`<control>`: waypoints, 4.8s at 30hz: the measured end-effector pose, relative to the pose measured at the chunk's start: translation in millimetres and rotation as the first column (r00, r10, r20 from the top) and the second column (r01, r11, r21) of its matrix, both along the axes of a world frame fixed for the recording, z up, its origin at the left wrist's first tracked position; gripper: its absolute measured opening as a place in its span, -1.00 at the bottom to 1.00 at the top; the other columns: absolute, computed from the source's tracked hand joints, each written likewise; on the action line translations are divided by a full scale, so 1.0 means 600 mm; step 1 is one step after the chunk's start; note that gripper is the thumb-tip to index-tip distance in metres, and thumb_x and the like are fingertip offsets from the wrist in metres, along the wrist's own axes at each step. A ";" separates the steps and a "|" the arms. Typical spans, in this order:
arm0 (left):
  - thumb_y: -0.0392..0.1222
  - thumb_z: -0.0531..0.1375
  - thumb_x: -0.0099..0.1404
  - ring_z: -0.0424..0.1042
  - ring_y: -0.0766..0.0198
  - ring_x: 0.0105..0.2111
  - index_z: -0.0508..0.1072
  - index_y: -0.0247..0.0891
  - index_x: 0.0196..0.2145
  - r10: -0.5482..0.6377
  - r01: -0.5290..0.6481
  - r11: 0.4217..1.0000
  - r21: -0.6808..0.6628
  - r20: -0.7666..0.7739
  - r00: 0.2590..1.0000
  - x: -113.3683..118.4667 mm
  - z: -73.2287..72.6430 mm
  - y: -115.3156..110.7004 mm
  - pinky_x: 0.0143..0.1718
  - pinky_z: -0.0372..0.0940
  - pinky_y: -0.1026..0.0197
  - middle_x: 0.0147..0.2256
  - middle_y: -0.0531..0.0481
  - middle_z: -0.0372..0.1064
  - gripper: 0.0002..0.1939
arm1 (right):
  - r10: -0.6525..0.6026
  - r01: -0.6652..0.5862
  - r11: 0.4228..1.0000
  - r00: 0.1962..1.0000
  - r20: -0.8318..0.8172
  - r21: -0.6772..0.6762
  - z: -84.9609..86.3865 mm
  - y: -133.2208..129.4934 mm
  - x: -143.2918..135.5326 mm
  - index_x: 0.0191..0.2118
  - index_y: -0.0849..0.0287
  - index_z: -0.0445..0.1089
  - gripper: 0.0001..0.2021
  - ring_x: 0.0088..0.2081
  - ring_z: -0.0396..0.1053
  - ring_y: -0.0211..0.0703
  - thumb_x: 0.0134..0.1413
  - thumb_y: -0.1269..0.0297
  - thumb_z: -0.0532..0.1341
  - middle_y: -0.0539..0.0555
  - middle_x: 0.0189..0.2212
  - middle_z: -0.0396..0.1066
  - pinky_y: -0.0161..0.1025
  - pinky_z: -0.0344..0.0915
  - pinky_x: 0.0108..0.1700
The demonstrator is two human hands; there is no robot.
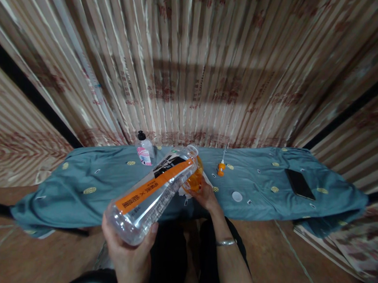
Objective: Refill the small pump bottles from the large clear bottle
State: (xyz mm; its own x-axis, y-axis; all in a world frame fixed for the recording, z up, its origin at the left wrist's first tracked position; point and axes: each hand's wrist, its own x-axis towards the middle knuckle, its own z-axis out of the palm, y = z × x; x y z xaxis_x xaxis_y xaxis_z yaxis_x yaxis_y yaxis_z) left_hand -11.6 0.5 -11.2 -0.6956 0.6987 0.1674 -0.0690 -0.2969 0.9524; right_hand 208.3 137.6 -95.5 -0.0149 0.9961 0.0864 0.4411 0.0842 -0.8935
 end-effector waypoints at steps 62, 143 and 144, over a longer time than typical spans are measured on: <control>-0.26 0.64 -0.25 0.43 -0.17 0.21 0.39 -0.12 0.25 0.012 -0.012 0.996 0.092 0.005 1.000 0.020 0.039 -0.005 0.41 0.14 -0.33 0.11 -0.14 0.42 0.08 | 0.002 -0.004 0.999 0.998 0.068 0.037 0.010 0.004 -0.001 0.27 0.13 0.36 -0.36 0.10 0.64 0.23 0.05 0.30 0.44 0.18 0.04 0.67 0.14 0.57 0.16; -0.12 0.67 -0.22 0.34 -0.23 0.35 0.31 -0.14 0.31 0.030 -0.028 0.999 0.046 -0.046 0.998 0.022 0.031 -0.010 0.45 0.11 -0.26 0.28 -0.23 0.35 0.16 | -0.023 0.023 1.000 0.994 0.108 0.001 0.006 0.001 -0.005 0.27 0.11 0.31 -0.39 0.10 0.65 0.24 0.16 0.19 0.44 0.21 0.05 0.67 0.15 0.56 0.16; -0.13 0.67 -0.22 0.33 -0.24 0.35 0.31 -0.14 0.31 0.029 -0.027 0.999 0.047 -0.050 0.998 0.022 0.031 -0.010 0.44 0.13 -0.27 0.28 -0.23 0.34 0.16 | -0.025 0.025 1.000 0.993 0.115 0.000 0.006 0.001 -0.004 0.28 0.13 0.31 -0.39 0.11 0.64 0.25 0.16 0.18 0.44 0.23 0.05 0.67 0.17 0.56 0.16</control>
State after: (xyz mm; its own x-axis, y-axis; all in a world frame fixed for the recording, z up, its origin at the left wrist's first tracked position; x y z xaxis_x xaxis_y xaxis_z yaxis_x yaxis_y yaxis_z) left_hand 1.8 -5.4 7.5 -0.7047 0.6698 0.2341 -0.0123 -0.3415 0.9398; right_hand 205.6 137.9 -91.7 0.0005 0.9965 0.0839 0.5428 0.0702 -0.8369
